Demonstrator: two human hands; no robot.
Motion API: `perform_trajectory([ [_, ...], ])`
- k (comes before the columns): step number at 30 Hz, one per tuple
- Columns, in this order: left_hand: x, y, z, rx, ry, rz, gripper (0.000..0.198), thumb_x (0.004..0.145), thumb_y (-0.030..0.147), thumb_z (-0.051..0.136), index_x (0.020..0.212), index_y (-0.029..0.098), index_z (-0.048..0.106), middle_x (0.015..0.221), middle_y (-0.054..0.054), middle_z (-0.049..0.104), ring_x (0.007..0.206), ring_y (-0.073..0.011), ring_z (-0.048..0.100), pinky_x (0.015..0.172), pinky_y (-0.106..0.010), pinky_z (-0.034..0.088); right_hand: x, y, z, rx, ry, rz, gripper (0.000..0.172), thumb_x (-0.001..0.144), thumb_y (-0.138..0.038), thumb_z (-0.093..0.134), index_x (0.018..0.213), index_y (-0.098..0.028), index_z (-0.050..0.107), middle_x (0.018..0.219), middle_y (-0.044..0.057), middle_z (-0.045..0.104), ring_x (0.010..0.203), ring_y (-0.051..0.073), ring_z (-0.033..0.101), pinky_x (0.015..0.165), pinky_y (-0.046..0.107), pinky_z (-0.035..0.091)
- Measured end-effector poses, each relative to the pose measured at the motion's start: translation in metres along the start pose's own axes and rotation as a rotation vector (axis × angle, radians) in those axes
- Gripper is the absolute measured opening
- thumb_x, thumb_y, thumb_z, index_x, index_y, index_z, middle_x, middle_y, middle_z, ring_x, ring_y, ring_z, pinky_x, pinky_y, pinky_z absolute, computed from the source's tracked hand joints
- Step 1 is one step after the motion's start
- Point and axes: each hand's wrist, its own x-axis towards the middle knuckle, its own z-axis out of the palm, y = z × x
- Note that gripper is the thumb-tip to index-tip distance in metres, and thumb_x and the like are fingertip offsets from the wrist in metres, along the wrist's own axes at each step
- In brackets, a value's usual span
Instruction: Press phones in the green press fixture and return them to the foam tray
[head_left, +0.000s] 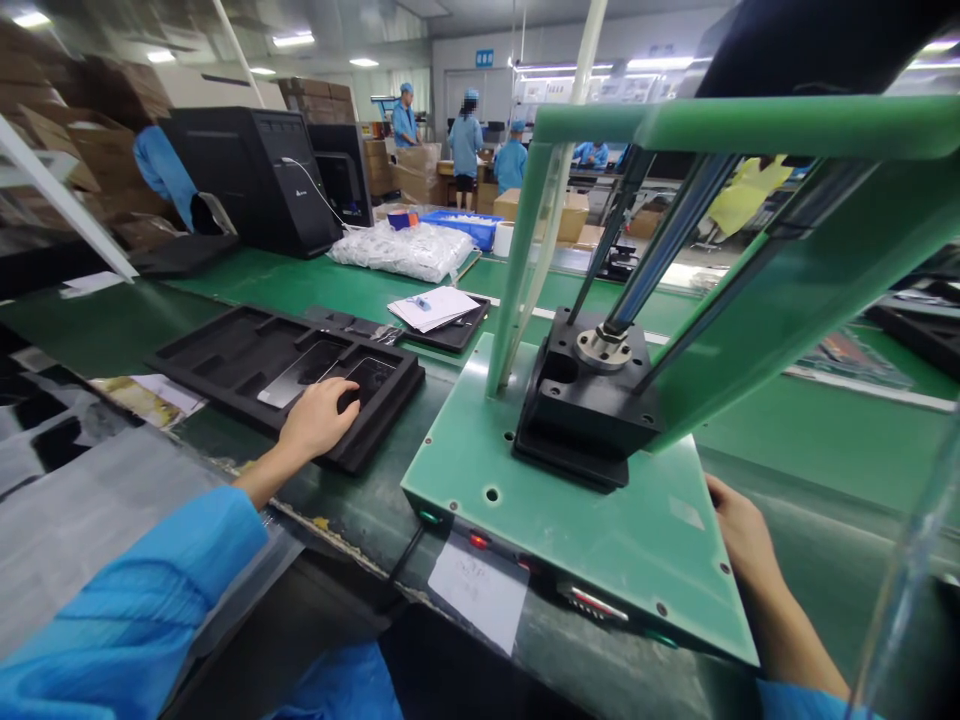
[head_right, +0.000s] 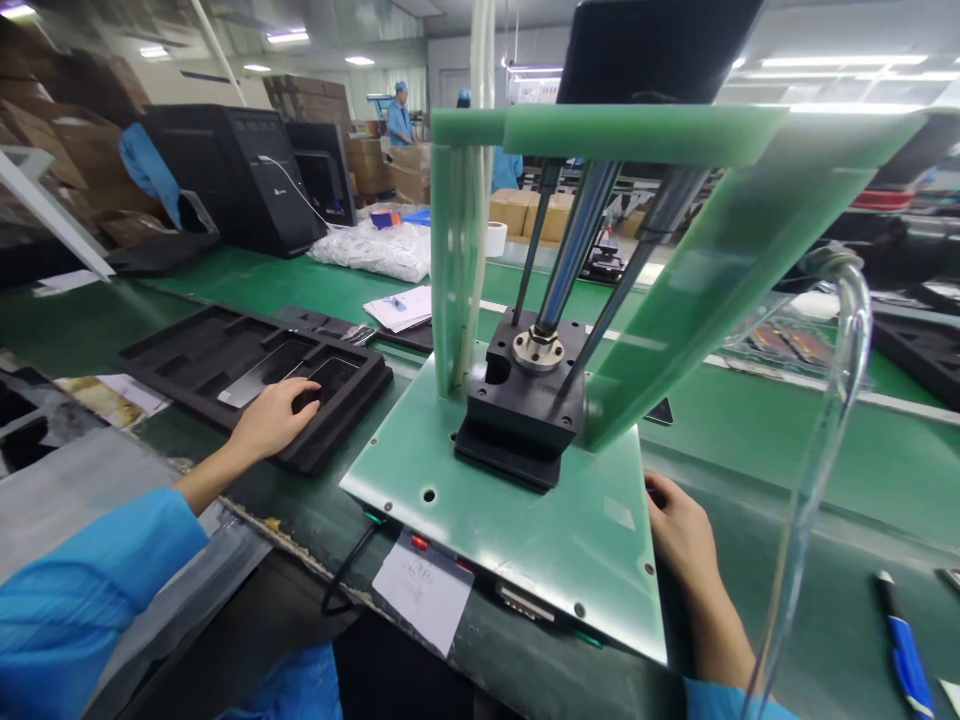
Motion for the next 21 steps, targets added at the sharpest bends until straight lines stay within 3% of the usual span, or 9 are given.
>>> perform_trajectory([
  [15,-0.005,0.012,-0.007,0.027,0.031,-0.029,0.044,0.086,0.036,0.039,0.110,0.015,0.069,0.122,-0.010,0.068,0.112,-0.0333,0.063,0.098,-0.046,0.051,0.002,0.007,0.002,0.006,-0.005,-0.048,0.059,0.063,-0.066,0.044,0.088,-0.019,0.069,0.096,0.011,0.070,0.091,0.034,0.062,0.075,0.039,0.043],
  [21,-0.007,0.014,-0.007,0.012,0.050,0.007,0.043,0.085,0.036,0.037,0.100,0.017,0.072,0.117,-0.010,0.071,0.112,-0.0314,0.063,0.099,-0.044,0.050,0.003,0.008,0.003,-0.006,-0.002,-0.026,0.065,0.058,-0.069,0.041,0.090,-0.018,0.068,0.094,0.011,0.069,0.091,0.033,0.062,0.077,0.039,0.043],
])
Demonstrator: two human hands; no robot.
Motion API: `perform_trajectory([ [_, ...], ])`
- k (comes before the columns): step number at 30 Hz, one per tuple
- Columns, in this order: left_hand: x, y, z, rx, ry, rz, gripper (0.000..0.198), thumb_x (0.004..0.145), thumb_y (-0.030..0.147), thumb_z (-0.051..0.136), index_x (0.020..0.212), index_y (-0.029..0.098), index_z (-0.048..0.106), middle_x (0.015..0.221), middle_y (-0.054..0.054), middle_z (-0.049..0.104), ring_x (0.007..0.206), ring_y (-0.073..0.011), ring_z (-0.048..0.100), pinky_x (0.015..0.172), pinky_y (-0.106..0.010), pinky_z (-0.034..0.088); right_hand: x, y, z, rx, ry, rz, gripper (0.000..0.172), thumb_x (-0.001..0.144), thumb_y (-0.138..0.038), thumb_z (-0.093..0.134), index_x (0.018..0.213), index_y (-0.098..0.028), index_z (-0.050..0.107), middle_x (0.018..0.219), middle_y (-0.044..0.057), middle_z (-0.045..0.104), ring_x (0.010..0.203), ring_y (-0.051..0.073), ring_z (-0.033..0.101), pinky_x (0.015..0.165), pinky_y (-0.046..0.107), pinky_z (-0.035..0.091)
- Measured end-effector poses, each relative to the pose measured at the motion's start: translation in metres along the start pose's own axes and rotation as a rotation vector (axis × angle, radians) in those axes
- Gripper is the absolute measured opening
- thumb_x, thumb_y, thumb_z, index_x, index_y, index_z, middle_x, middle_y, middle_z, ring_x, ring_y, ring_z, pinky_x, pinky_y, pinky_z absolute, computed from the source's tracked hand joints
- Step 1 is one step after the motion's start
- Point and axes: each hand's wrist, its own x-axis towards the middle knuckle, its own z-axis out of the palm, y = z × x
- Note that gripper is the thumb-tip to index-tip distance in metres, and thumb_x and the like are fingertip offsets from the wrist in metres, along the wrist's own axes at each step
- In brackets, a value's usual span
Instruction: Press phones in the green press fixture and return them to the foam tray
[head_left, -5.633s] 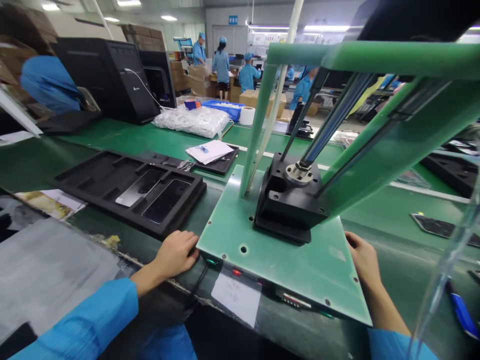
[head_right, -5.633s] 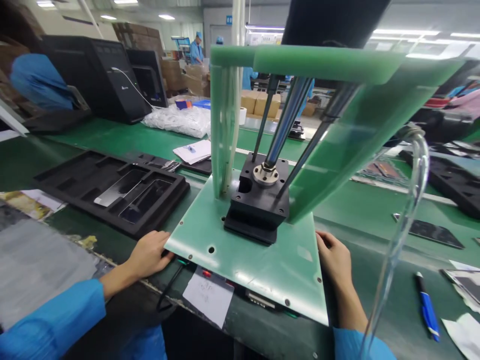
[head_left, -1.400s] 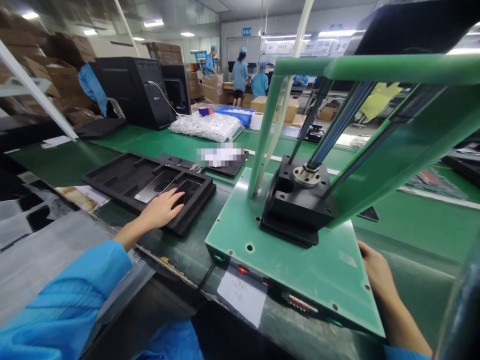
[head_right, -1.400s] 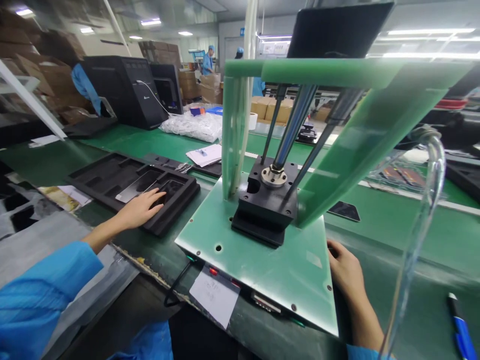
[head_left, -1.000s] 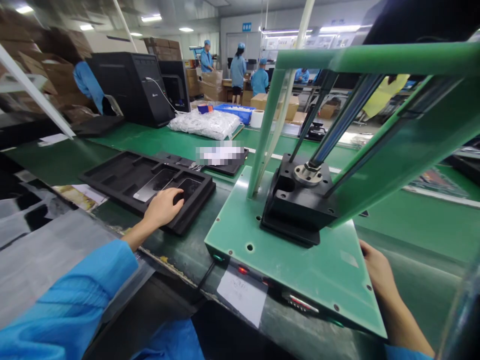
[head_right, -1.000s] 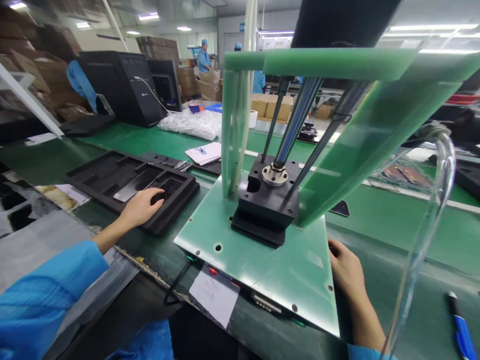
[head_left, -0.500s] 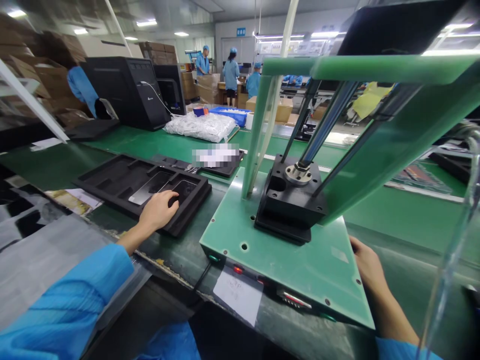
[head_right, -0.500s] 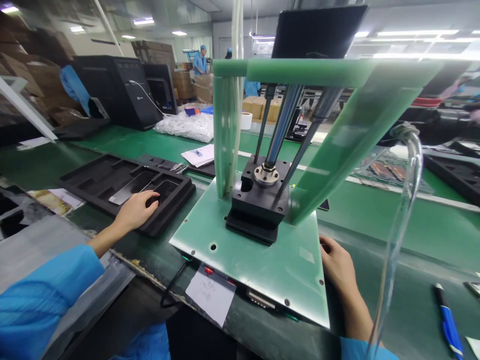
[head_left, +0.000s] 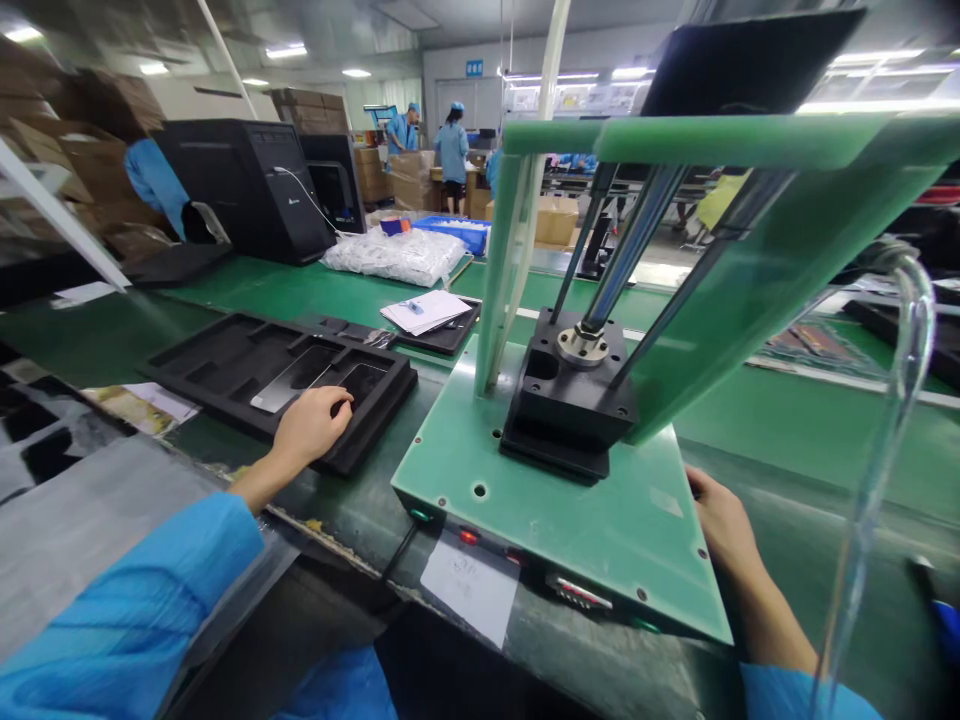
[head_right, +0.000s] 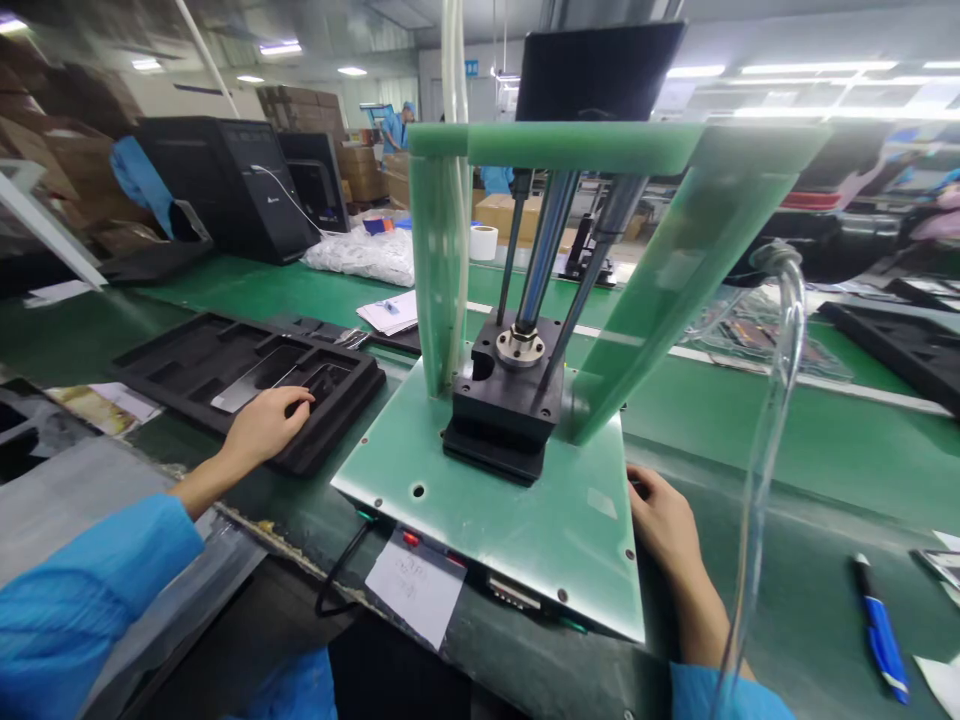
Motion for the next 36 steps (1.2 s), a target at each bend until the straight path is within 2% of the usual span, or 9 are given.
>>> perform_trajectory([
  [8,0.000,0.001,-0.001,-0.016,0.005,0.005,0.044,0.084,0.038,0.036,0.097,0.017,0.072,0.115,-0.010,0.071,0.111,-0.0320,0.063,0.098,-0.044,0.050,-0.001,-0.001,0.001,-0.010,-0.002,0.000,0.069,0.057,-0.069,0.038,0.093,-0.018,0.068,0.097,0.011,0.069,0.093,0.032,0.061,0.079,0.040,0.043],
  [14,0.000,0.002,-0.002,-0.024,0.002,0.006,0.043,0.085,0.039,0.036,0.097,0.017,0.071,0.116,-0.011,0.071,0.111,-0.0322,0.063,0.097,-0.044,0.050,-0.002,-0.002,0.000,-0.014,-0.014,-0.019,0.066,0.060,-0.069,0.038,0.091,-0.019,0.068,0.092,0.009,0.068,0.087,0.030,0.061,0.077,0.038,0.044],
  [24,-0.005,0.007,-0.005,-0.017,0.022,-0.007,0.045,0.086,0.040,0.033,0.095,0.017,0.071,0.108,-0.010,0.072,0.104,-0.0306,0.065,0.093,-0.043,0.051,-0.001,0.003,0.001,-0.015,-0.011,-0.039,0.068,0.063,-0.071,0.039,0.094,-0.018,0.068,0.093,0.009,0.068,0.092,0.031,0.062,0.078,0.038,0.044],
  [31,-0.001,0.004,-0.003,-0.007,-0.014,-0.002,0.048,0.085,0.039,0.034,0.104,0.016,0.071,0.119,-0.011,0.070,0.114,-0.0305,0.063,0.101,-0.042,0.050,0.000,0.005,0.002,-0.024,-0.011,-0.053,0.067,0.063,-0.070,0.039,0.094,-0.018,0.069,0.096,0.010,0.069,0.097,0.032,0.061,0.079,0.039,0.043],
  [36,0.006,-0.004,0.003,0.008,-0.063,0.011,0.054,0.087,0.040,0.032,0.117,0.013,0.068,0.130,-0.012,0.064,0.123,-0.0316,0.058,0.109,-0.046,0.045,0.001,0.006,0.003,-0.030,-0.017,-0.049,0.069,0.063,-0.070,0.039,0.096,-0.017,0.069,0.096,0.010,0.069,0.094,0.032,0.062,0.078,0.039,0.043],
])
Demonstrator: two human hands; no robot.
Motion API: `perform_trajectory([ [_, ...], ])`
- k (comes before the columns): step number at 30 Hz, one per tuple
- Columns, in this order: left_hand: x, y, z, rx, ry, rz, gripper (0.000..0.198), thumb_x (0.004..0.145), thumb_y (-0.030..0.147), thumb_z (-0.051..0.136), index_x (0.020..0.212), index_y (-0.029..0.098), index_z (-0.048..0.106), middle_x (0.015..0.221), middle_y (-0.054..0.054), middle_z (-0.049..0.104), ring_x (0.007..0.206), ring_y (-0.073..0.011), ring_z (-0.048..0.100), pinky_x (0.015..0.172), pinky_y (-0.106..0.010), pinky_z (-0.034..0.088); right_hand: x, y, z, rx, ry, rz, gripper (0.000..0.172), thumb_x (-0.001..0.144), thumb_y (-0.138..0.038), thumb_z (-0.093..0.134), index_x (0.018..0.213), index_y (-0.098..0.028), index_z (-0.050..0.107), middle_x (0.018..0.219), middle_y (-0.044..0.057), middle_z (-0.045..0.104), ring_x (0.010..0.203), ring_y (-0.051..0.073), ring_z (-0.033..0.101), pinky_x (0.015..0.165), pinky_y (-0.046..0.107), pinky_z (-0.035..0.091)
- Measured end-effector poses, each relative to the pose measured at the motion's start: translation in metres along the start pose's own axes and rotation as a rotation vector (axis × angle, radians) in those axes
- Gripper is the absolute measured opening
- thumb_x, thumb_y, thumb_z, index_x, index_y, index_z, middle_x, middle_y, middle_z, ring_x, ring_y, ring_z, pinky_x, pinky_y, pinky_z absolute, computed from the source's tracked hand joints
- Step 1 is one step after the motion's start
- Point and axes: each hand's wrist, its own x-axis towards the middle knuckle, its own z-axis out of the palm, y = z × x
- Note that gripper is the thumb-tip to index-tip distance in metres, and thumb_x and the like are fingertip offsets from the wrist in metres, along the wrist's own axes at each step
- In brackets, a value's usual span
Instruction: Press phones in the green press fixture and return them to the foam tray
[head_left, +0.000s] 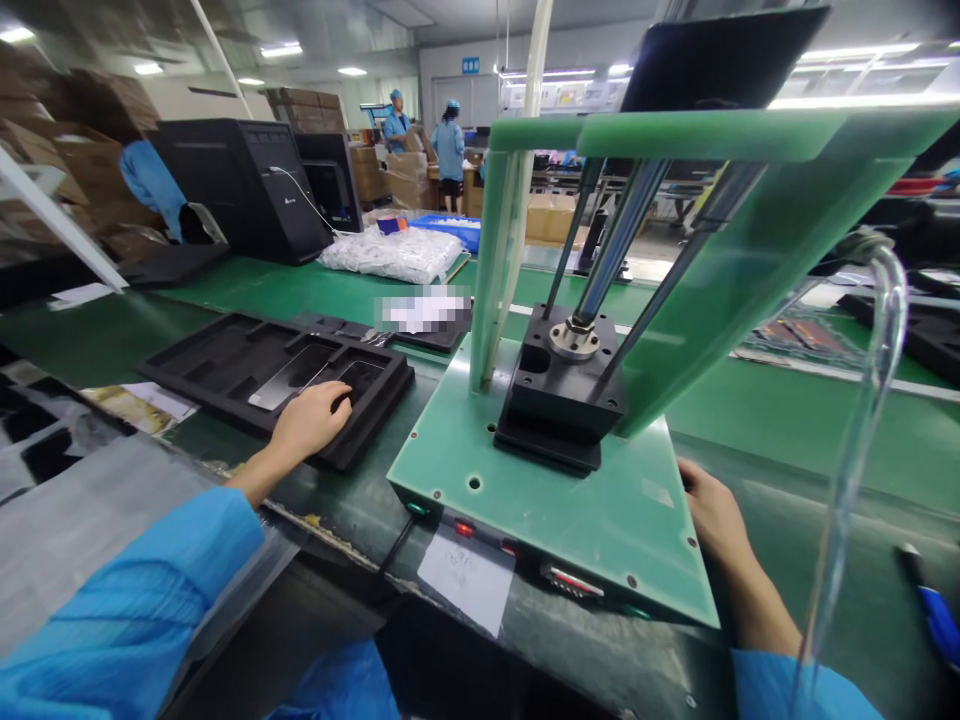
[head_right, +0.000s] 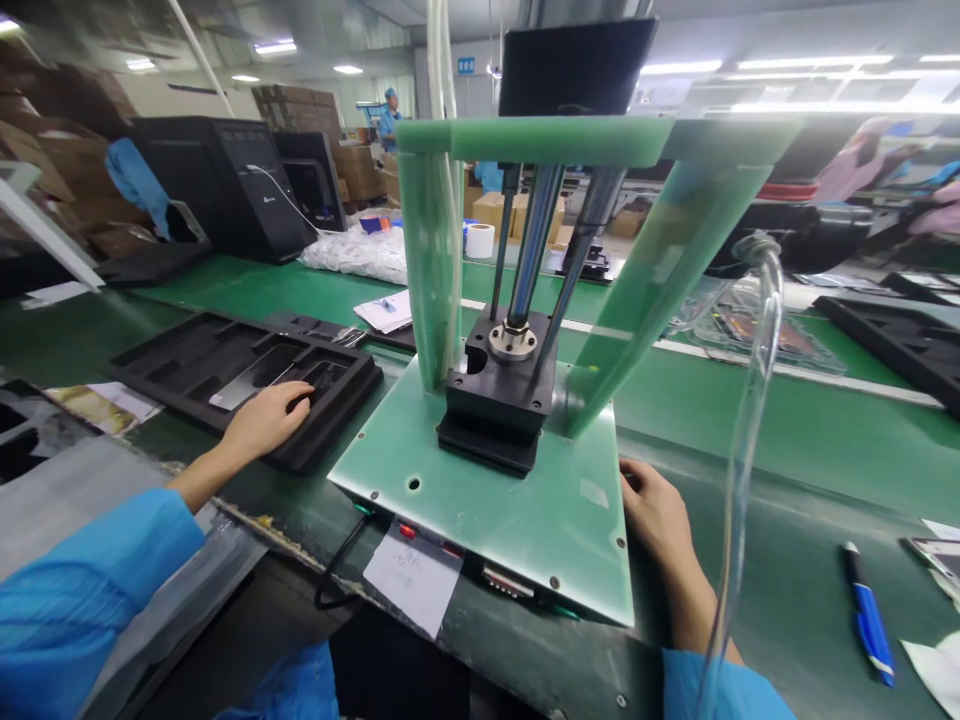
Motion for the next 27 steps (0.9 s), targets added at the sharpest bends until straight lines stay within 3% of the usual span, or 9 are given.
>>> perform_trajectory([
  [8,0.011,-0.015,0.004,-0.002,-0.043,0.034,0.056,0.086,0.047,0.037,0.118,0.012,0.067,0.131,-0.016,0.061,0.124,-0.0314,0.056,0.113,-0.046,0.042,-0.001,0.000,-0.001,0.005,0.011,0.019,0.072,0.059,-0.069,0.040,0.098,-0.016,0.070,0.099,0.012,0.069,0.092,0.033,0.062,0.078,0.040,0.043],
  [17,0.010,-0.014,0.003,-0.019,-0.053,0.051,0.056,0.087,0.053,0.044,0.121,0.013,0.063,0.124,-0.015,0.064,0.114,-0.0335,0.060,0.104,-0.046,0.047,-0.003,-0.007,-0.003,0.013,0.027,0.044,0.071,0.058,-0.067,0.040,0.095,-0.014,0.070,0.098,0.013,0.069,0.092,0.035,0.061,0.076,0.040,0.043],
  [23,0.003,-0.005,-0.001,-0.027,0.124,0.020,0.055,0.089,0.051,0.043,0.124,0.011,0.061,0.140,-0.018,0.053,0.134,-0.0340,0.045,0.116,-0.048,0.035,-0.005,-0.009,-0.004,0.022,0.022,0.041,0.066,0.057,-0.067,0.040,0.089,-0.017,0.069,0.094,0.013,0.069,0.090,0.034,0.062,0.075,0.040,0.042],
  [25,-0.005,0.009,-0.006,-0.055,0.224,0.096,0.049,0.092,0.048,0.043,0.121,0.013,0.062,0.139,-0.017,0.054,0.133,-0.0321,0.047,0.116,-0.048,0.036,-0.005,-0.010,-0.004,0.027,0.019,0.040,0.067,0.057,-0.067,0.040,0.089,-0.016,0.070,0.097,0.014,0.069,0.092,0.035,0.062,0.076,0.040,0.042],
  [27,-0.015,0.030,-0.013,-0.091,0.300,0.264,0.041,0.095,0.043,0.045,0.117,0.014,0.065,0.133,-0.016,0.058,0.126,-0.0304,0.052,0.112,-0.047,0.040,-0.005,-0.011,-0.004,0.029,0.019,0.044,0.068,0.056,-0.067,0.040,0.090,-0.016,0.070,0.098,0.015,0.069,0.093,0.035,0.062,0.077,0.040,0.042],
])
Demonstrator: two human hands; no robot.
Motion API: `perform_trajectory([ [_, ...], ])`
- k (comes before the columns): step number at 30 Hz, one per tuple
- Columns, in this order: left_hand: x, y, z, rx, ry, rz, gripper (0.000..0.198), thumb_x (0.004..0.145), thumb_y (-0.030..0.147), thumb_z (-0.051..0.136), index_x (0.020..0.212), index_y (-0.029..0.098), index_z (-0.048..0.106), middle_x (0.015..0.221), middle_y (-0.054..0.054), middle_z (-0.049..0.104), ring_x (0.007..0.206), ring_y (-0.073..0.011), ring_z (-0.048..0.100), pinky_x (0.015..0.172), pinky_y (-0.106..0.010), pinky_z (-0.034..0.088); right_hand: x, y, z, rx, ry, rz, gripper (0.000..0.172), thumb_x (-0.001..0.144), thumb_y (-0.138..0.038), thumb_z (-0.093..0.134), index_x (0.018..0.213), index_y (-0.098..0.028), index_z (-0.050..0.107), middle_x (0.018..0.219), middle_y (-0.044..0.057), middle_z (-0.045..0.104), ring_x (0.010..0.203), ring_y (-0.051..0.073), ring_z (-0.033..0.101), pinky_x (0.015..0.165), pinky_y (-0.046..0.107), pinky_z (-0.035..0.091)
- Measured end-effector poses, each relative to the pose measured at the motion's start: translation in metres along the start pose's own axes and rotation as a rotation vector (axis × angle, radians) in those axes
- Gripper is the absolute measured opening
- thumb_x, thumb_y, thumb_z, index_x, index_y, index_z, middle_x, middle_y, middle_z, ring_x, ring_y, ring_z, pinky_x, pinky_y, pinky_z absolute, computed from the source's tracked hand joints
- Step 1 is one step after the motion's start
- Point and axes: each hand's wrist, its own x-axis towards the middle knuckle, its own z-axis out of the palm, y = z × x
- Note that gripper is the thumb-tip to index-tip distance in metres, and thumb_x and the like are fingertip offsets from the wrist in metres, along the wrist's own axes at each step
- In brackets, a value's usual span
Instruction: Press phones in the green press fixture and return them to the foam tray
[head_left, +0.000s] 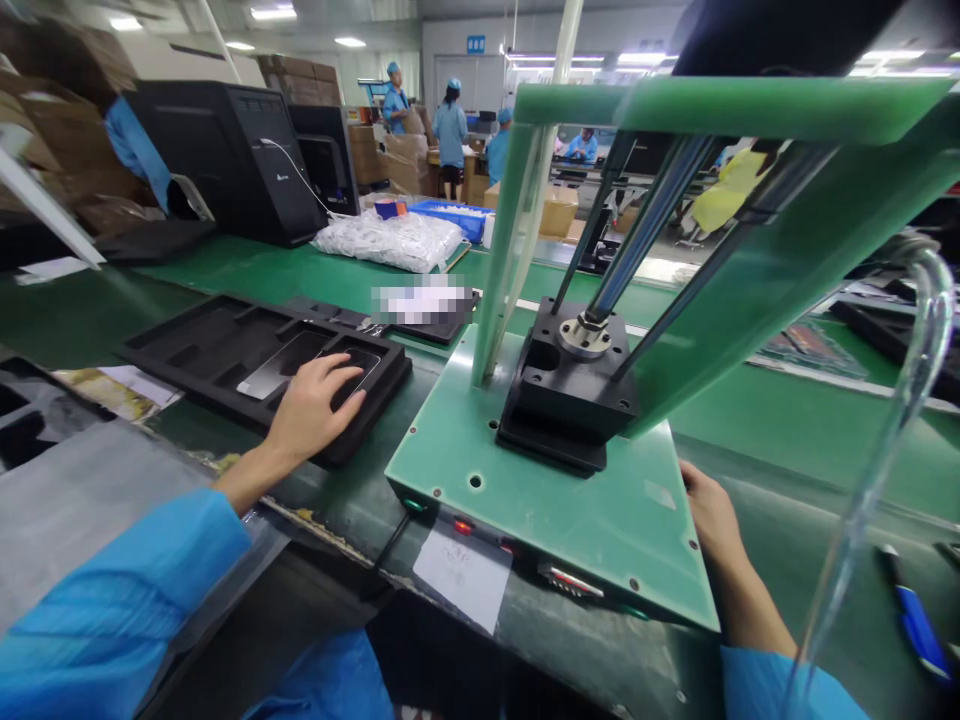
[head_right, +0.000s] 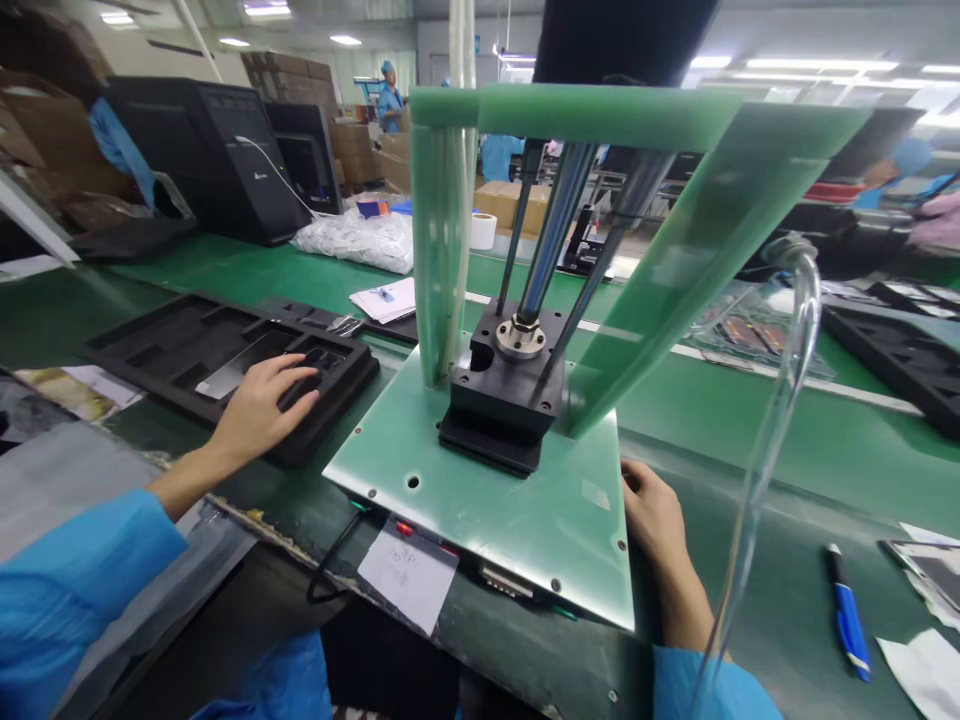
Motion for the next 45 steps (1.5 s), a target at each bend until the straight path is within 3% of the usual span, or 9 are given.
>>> perform_trajectory([
  [4,0.000,0.055,-0.015,-0.130,-0.035,0.379,0.028,0.100,0.030,0.047,0.113,0.017,0.068,0.127,-0.012,0.063,0.120,-0.0260,0.056,0.105,-0.042,0.046,0.000,-0.002,-0.001,0.004,0.006,0.001,0.068,0.055,-0.067,0.040,0.090,-0.016,0.070,0.100,0.016,0.069,0.096,0.037,0.061,0.078,0.041,0.043],
  [7,0.003,0.090,-0.023,-0.215,-0.149,0.530,0.031,0.102,0.035,0.047,0.119,0.018,0.066,0.128,-0.013,0.063,0.119,-0.0268,0.057,0.103,-0.041,0.048,0.000,-0.003,-0.001,0.011,0.004,-0.005,0.066,0.056,-0.068,0.041,0.087,-0.017,0.069,0.101,0.015,0.069,0.096,0.037,0.061,0.078,0.042,0.043],
  [13,0.017,0.140,-0.010,-0.272,-0.489,0.658,0.078,0.086,0.071,0.058,0.149,0.027,0.045,0.155,-0.022,0.035,0.140,-0.0448,0.035,0.109,-0.060,0.037,0.001,0.002,0.001,0.019,-0.003,-0.014,0.069,0.059,-0.067,0.043,0.094,-0.014,0.070,0.098,0.014,0.069,0.091,0.036,0.062,0.075,0.041,0.043],
  [16,0.027,0.156,0.003,-0.324,-0.560,0.613,0.082,0.082,0.075,0.060,0.150,0.031,0.043,0.159,-0.017,0.027,0.145,-0.0459,0.026,0.115,-0.063,0.029,0.002,0.008,0.002,0.025,-0.008,-0.023,0.070,0.061,-0.066,0.044,0.098,-0.013,0.070,0.100,0.014,0.069,0.091,0.035,0.063,0.076,0.041,0.044],
  [19,0.034,0.161,0.008,-0.324,-0.575,0.599,0.072,0.086,0.070,0.060,0.147,0.035,0.046,0.158,-0.014,0.031,0.146,-0.0434,0.025,0.117,-0.064,0.025,0.003,0.012,0.003,0.029,-0.007,-0.031,0.066,0.064,-0.066,0.045,0.097,-0.014,0.070,0.101,0.013,0.069,0.093,0.035,0.063,0.077,0.041,0.045],
  [27,0.031,0.159,0.009,-0.339,-0.535,0.613,0.066,0.088,0.063,0.062,0.145,0.034,0.048,0.159,-0.011,0.029,0.146,-0.0415,0.027,0.118,-0.064,0.024,0.003,0.014,0.004,0.047,0.006,-0.054,0.061,0.066,-0.064,0.045,0.096,-0.017,0.070,0.102,0.010,0.070,0.096,0.035,0.063,0.079,0.042,0.045],
  [45,0.029,0.160,0.009,-0.370,-0.473,0.599,0.058,0.088,0.059,0.063,0.139,0.032,0.055,0.154,-0.013,0.038,0.140,-0.0409,0.036,0.115,-0.063,0.031,0.001,0.012,0.004,0.061,0.007,-0.103,0.055,0.066,-0.061,0.050,0.093,-0.017,0.070,0.099,0.011,0.069,0.085,0.030,0.061,0.080,0.040,0.045],
])
